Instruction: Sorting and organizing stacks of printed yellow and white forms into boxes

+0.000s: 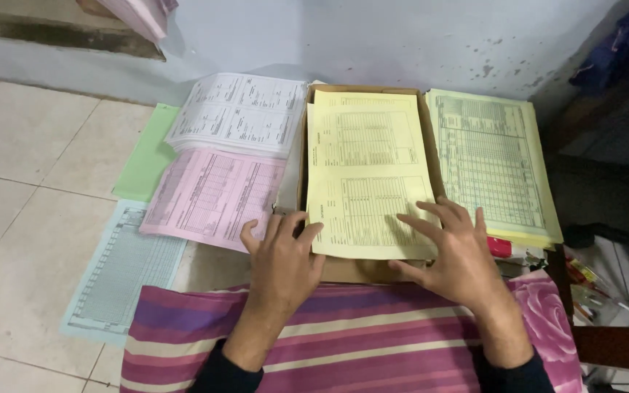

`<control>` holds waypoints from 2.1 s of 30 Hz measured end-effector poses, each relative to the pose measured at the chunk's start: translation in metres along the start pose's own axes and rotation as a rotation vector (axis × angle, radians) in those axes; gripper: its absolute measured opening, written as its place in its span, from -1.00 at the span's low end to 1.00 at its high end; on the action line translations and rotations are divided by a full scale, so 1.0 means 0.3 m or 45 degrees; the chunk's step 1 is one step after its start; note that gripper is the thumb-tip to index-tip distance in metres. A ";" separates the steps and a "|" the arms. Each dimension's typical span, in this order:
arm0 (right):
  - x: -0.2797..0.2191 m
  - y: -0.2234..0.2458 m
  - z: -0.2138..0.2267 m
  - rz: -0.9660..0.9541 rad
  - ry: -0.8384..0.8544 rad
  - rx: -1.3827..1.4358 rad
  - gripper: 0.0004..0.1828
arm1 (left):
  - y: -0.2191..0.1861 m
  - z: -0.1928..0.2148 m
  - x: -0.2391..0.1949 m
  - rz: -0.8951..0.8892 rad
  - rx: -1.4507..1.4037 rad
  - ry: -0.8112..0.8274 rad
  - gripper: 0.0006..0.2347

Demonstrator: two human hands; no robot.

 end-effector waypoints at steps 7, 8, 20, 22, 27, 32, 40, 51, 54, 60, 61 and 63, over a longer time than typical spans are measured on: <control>-0.005 -0.097 -0.034 -0.176 0.179 0.081 0.01 | -0.037 0.039 0.014 0.067 0.070 0.287 -0.42; -0.005 -0.118 -0.059 -0.090 0.156 0.095 0.06 | -0.032 0.034 0.016 0.085 0.148 0.320 -0.32; -0.006 -0.148 -0.097 -0.036 0.142 -0.003 0.07 | -0.003 -0.053 0.008 0.125 0.237 0.426 -0.38; -0.004 -0.150 -0.101 -0.012 0.119 -0.001 -0.01 | -0.007 -0.049 0.010 0.128 0.237 0.382 -0.41; 0.002 -0.156 -0.101 -0.032 0.104 0.056 0.00 | -0.008 -0.056 0.001 0.114 0.247 0.239 -0.50; 0.007 -0.156 -0.095 -0.034 0.059 0.073 -0.06 | -0.014 -0.046 0.003 0.087 0.291 0.161 -0.54; 0.010 -0.179 -0.111 -0.056 0.067 0.108 -0.11 | -0.002 -0.065 -0.001 0.082 0.271 0.177 -0.51; 0.009 -0.164 -0.080 0.007 -0.015 0.149 -0.12 | -0.027 -0.057 0.012 -0.043 0.082 0.117 -0.67; 0.005 -0.160 -0.050 0.034 -0.076 0.248 -0.13 | -0.034 -0.046 0.014 -0.100 0.081 0.090 -0.70; 0.004 -0.183 0.007 0.081 -0.350 0.431 -0.33 | -0.068 0.027 0.013 -0.233 0.023 0.057 -0.56; 0.003 -0.187 0.005 0.081 -0.349 0.432 -0.33 | -0.067 0.045 0.010 -0.232 0.024 0.057 -0.56; -0.010 -0.205 0.028 0.071 -0.507 0.498 -0.53 | -0.063 0.050 0.001 -0.209 -0.003 0.225 -0.57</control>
Point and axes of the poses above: each hand's wrist, its own x-axis towards the middle knuckle, its own z-axis out of the back of the hand, y = z × x, the point moved 7 cm from there along x, towards the middle knuckle, and after that the axes turned 4 degrees about y, right-handed, at the moved point
